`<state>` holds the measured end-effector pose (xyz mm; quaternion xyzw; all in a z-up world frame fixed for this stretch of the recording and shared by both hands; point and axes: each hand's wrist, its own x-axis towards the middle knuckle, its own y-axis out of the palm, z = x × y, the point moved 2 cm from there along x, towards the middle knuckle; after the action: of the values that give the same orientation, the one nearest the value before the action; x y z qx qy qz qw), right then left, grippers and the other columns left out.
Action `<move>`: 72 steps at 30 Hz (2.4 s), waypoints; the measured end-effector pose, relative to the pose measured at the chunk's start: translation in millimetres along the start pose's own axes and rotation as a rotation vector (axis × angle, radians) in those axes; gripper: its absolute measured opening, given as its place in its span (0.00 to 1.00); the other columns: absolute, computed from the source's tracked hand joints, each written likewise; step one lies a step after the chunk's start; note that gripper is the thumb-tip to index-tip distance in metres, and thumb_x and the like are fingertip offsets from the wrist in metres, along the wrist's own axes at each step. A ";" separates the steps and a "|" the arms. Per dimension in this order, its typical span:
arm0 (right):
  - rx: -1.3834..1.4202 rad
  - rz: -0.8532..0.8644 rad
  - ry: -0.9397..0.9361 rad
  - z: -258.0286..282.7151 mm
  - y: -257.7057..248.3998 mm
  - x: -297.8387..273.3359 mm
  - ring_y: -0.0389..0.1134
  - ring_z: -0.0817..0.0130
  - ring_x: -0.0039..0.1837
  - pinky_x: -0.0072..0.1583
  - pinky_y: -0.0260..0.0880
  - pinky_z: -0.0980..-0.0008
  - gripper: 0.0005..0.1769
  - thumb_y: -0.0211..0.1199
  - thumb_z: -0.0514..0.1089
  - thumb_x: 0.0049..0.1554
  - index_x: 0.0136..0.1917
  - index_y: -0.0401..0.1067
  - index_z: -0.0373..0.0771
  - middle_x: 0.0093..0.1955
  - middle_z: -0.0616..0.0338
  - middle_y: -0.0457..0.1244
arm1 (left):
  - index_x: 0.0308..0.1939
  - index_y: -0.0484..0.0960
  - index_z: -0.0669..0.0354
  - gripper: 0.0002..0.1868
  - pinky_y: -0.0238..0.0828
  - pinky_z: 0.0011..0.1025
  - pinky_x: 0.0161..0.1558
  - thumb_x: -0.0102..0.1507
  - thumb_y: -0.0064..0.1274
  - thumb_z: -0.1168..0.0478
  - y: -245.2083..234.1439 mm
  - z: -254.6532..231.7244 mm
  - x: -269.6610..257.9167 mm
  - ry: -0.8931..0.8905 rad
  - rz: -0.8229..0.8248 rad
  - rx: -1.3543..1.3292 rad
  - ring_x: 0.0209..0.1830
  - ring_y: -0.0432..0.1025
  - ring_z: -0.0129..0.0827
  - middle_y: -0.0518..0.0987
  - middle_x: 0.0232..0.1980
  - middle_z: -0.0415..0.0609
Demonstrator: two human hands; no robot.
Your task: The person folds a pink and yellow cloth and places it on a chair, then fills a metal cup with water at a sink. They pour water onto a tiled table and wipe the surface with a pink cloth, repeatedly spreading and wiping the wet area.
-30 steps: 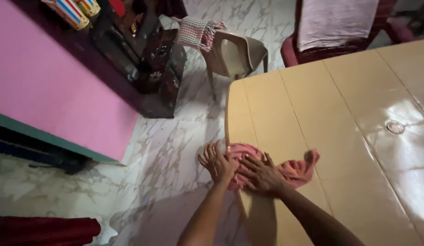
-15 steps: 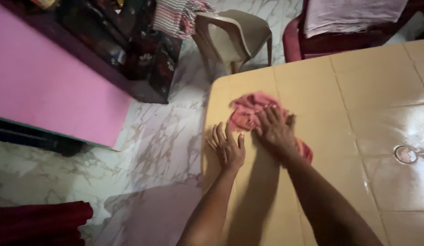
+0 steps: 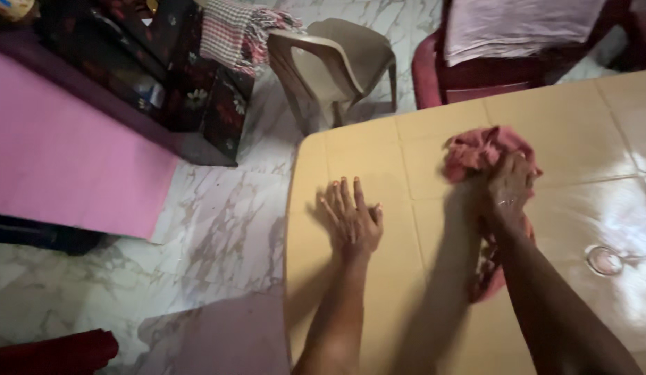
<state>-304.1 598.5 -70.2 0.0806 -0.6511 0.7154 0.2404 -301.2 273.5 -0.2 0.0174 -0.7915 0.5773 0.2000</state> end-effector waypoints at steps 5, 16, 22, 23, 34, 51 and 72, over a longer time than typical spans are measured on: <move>0.579 0.365 -0.256 133.1 23.0 22.4 0.53 0.51 0.80 0.76 0.39 0.36 0.31 0.54 0.53 0.60 0.74 0.64 0.44 0.77 0.51 0.57 | 0.78 0.54 0.67 0.46 0.35 0.62 0.76 0.62 0.50 0.47 14.8 1.1 -4.0 -0.028 0.008 0.102 0.82 0.48 0.55 0.56 0.80 0.65; 0.231 0.383 -0.827 294.9 37.4 81.2 0.42 0.63 0.85 0.76 0.34 0.29 0.30 0.54 0.62 0.59 0.75 0.63 0.70 0.84 0.63 0.47 | 0.78 0.54 0.66 0.38 0.34 0.61 0.77 0.69 0.40 0.49 44.8 10.1 0.8 -0.056 -0.112 0.270 0.83 0.46 0.56 0.55 0.81 0.62; 0.054 0.594 -0.465 293.9 37.5 116.7 0.30 0.58 0.82 0.75 0.25 0.31 0.45 0.46 0.77 0.56 0.81 0.45 0.65 0.84 0.57 0.38 | 0.78 0.54 0.65 0.37 0.32 0.67 0.76 0.70 0.39 0.48 35.1 9.7 2.4 -0.012 -0.166 0.171 0.83 0.45 0.59 0.55 0.81 0.61; 0.088 0.598 -0.369 285.5 40.1 117.1 0.33 0.58 0.83 0.75 0.28 0.30 0.42 0.46 0.74 0.58 0.81 0.47 0.64 0.83 0.56 0.41 | 0.78 0.54 0.64 0.36 0.31 0.68 0.75 0.71 0.39 0.47 34.6 10.8 3.1 -0.013 -0.162 0.186 0.83 0.45 0.59 0.55 0.81 0.61; 0.149 0.137 0.105 40.3 45.4 99.1 0.39 0.52 0.85 0.69 0.28 0.13 0.32 0.44 0.65 0.68 0.80 0.59 0.54 0.85 0.54 0.47 | 0.79 0.56 0.56 0.46 0.33 0.67 0.74 0.62 0.51 0.40 18.3 3.8 9.2 -0.143 0.021 0.137 0.83 0.41 0.56 0.52 0.81 0.61; -0.152 -0.112 0.187 -43.1 -61.8 -117.6 0.51 0.47 0.83 0.68 0.51 0.21 0.29 0.54 0.62 0.64 0.77 0.67 0.62 0.83 0.54 0.55 | 0.72 0.67 0.57 0.37 0.43 0.63 0.76 0.64 0.52 0.42 -13.1 -27.7 -49.8 0.301 0.017 -0.110 0.77 0.58 0.55 0.71 0.71 0.55; 0.047 0.313 0.022 22.8 -163.0 -209.8 0.39 0.56 0.84 0.74 0.37 0.31 0.35 0.51 0.65 0.58 0.78 0.56 0.64 0.83 0.63 0.44 | 0.70 0.68 0.42 0.32 0.45 0.69 0.68 0.62 0.50 0.44 -73.5 -143.7 -151.9 0.300 0.345 0.090 0.74 0.55 0.58 0.59 0.78 0.50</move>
<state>-52.6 532.2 -11.4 -0.0243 -0.6362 0.7599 0.1311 -99.9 350.5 51.8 -0.1951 -0.7175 0.6339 0.2129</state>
